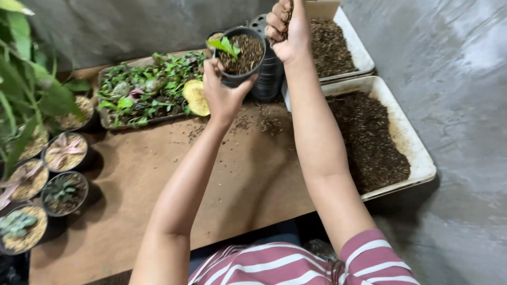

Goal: The person places a small green plant into a black pot filled with soil and presses the soil around the base to secure it. They then reach for a white container to add more soil to the pot and continue to firm the soil around the plant.

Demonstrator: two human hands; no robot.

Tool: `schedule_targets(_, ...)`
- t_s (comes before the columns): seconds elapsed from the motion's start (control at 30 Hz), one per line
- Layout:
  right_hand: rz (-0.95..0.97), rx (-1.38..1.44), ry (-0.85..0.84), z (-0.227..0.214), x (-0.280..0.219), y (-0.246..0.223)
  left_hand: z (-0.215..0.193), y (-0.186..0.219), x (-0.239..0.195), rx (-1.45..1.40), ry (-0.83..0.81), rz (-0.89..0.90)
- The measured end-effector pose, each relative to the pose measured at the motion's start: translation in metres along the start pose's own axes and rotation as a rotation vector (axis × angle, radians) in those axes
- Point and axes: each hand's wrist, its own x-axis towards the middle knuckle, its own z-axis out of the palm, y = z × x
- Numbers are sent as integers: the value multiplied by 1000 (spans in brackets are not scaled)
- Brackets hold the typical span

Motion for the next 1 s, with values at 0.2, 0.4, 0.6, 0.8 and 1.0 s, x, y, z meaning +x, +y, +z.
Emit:
schedule_targets(0.2, 249, 67, 189, 36, -66, 139, -89, -103, -107, 270, 2, -196)
schedule_targets(0.4, 304, 54, 234, 23, -116, 235, -141, -144, -169, 235, 15, -284)
schedule_targets(0.6, 231, 114, 189, -1, -124, 273, -156, -147, -169, 234, -92, -67)
schedule_targets(0.8, -5, 30, 124, 10, -127, 266, -154, -174, -142, 245, -73, 167)
schedule_targets(1.0, -21, 36, 89, 22, -131, 254, -151, -195, -145, 233, -5, 240)
